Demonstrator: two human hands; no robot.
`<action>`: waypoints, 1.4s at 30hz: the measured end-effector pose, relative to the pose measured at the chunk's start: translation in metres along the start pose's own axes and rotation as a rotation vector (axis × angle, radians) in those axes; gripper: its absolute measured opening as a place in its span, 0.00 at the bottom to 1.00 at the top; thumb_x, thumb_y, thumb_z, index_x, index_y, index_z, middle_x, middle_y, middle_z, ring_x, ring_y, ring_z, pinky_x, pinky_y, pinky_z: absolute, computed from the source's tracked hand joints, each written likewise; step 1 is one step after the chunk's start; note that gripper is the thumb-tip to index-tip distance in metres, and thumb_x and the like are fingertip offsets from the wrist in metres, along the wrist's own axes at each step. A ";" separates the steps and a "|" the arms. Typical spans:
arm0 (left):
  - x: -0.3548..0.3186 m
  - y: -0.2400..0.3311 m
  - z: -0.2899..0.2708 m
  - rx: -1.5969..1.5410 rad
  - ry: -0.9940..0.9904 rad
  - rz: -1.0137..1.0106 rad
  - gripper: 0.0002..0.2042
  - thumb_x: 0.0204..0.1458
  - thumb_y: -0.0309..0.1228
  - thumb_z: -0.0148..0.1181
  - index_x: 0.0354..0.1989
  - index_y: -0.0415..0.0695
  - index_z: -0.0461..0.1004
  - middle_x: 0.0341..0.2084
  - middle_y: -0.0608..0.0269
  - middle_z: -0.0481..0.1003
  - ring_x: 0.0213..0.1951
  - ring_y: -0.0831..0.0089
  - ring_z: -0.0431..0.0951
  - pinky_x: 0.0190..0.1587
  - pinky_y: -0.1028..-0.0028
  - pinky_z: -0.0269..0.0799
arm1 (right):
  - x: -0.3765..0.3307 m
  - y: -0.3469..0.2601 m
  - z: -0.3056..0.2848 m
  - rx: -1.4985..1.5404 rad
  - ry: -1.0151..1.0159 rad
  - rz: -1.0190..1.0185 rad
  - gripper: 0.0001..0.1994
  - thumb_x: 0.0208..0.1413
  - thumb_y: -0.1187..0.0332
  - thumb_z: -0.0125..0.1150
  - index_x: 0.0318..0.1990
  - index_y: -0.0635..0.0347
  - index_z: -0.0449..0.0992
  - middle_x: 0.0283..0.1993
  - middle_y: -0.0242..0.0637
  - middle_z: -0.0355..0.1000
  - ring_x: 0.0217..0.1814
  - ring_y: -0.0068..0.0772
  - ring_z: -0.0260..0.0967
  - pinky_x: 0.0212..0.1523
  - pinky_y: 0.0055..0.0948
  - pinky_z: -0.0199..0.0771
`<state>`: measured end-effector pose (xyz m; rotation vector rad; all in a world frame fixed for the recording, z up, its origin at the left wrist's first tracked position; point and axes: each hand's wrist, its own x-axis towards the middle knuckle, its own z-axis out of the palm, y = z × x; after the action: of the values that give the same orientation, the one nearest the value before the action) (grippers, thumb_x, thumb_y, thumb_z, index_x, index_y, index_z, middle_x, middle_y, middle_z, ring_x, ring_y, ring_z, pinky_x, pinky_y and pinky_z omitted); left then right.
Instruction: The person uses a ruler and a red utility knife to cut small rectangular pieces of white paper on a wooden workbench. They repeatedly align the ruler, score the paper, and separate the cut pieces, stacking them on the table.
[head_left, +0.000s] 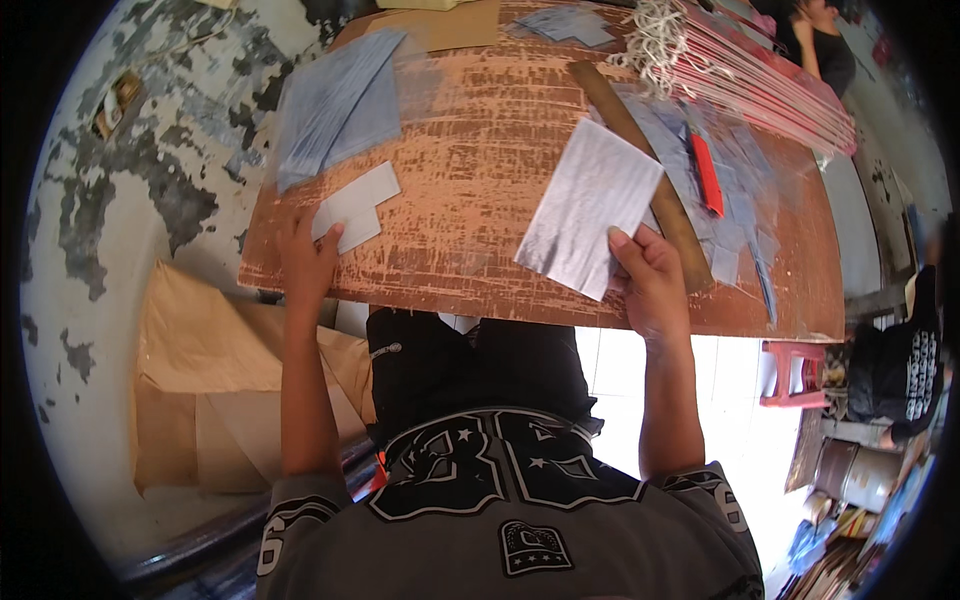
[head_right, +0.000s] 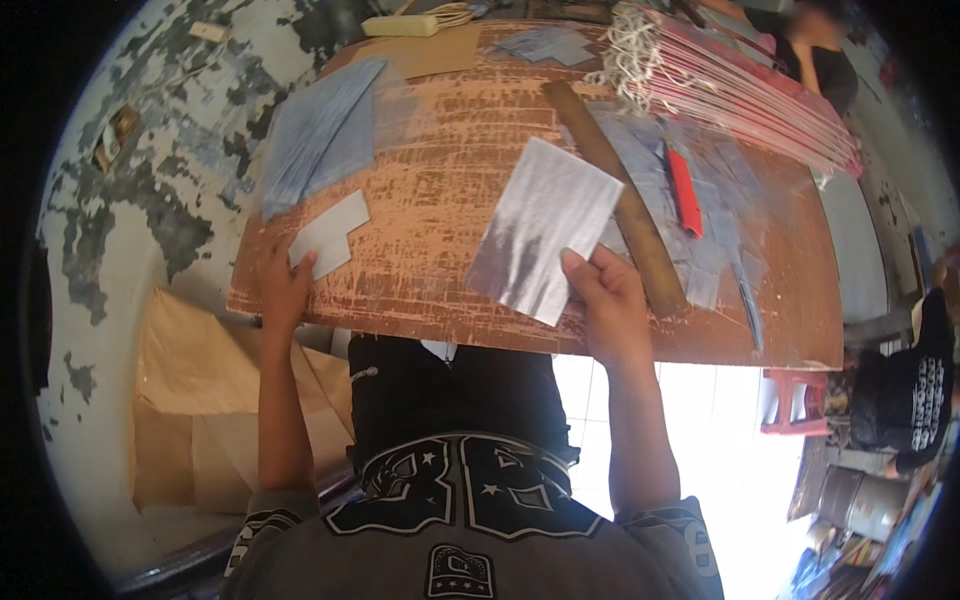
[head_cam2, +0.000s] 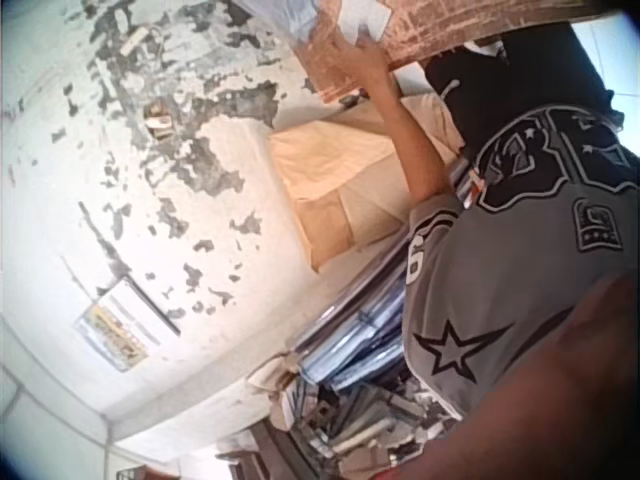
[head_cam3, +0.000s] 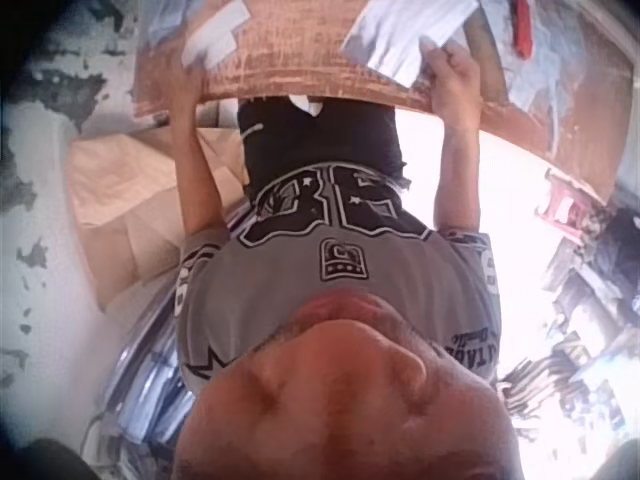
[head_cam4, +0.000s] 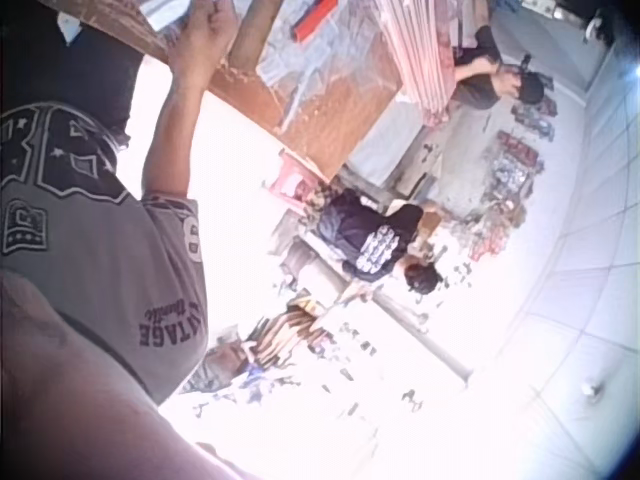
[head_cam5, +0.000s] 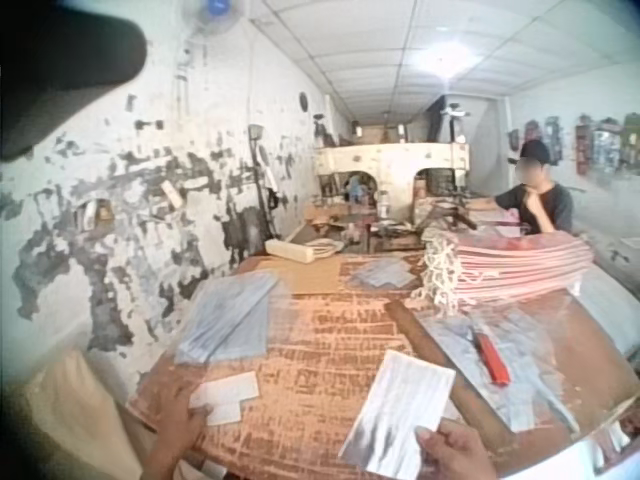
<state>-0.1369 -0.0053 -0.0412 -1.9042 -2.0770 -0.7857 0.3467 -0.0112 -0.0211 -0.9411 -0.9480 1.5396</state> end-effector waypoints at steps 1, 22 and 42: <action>0.000 -0.010 0.005 0.032 -0.019 -0.012 0.27 0.64 0.44 0.69 0.68 0.42 0.77 0.58 0.39 0.77 0.61 0.43 0.73 0.68 0.51 0.65 | -0.002 -0.001 0.002 0.007 -0.012 0.023 0.18 0.76 0.65 0.61 0.63 0.71 0.77 0.54 0.41 0.84 0.52 0.26 0.84 0.57 0.29 0.83; 0.020 -0.012 -0.008 -0.655 -0.023 -0.255 0.22 0.57 0.32 0.78 0.54 0.38 0.75 0.47 0.57 0.80 0.48 0.66 0.81 0.55 0.66 0.77 | 0.003 0.004 0.004 -0.066 -0.009 0.028 0.13 0.76 0.63 0.62 0.58 0.62 0.80 0.39 0.23 0.82 0.32 0.09 0.77 0.30 0.14 0.75; 0.072 0.128 -0.029 -1.267 -0.625 -0.085 0.18 0.60 0.24 0.73 0.57 0.41 0.78 0.44 0.63 0.84 0.42 0.80 0.83 0.44 0.76 0.80 | 0.047 -0.012 0.048 -0.392 -0.286 0.187 0.17 0.75 0.58 0.64 0.59 0.62 0.82 0.46 0.30 0.85 0.42 0.16 0.81 0.39 0.19 0.79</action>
<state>-0.0282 0.0438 0.0497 -2.9469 -2.1355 -2.1093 0.3006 0.0317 0.0037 -1.1252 -1.4369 1.7103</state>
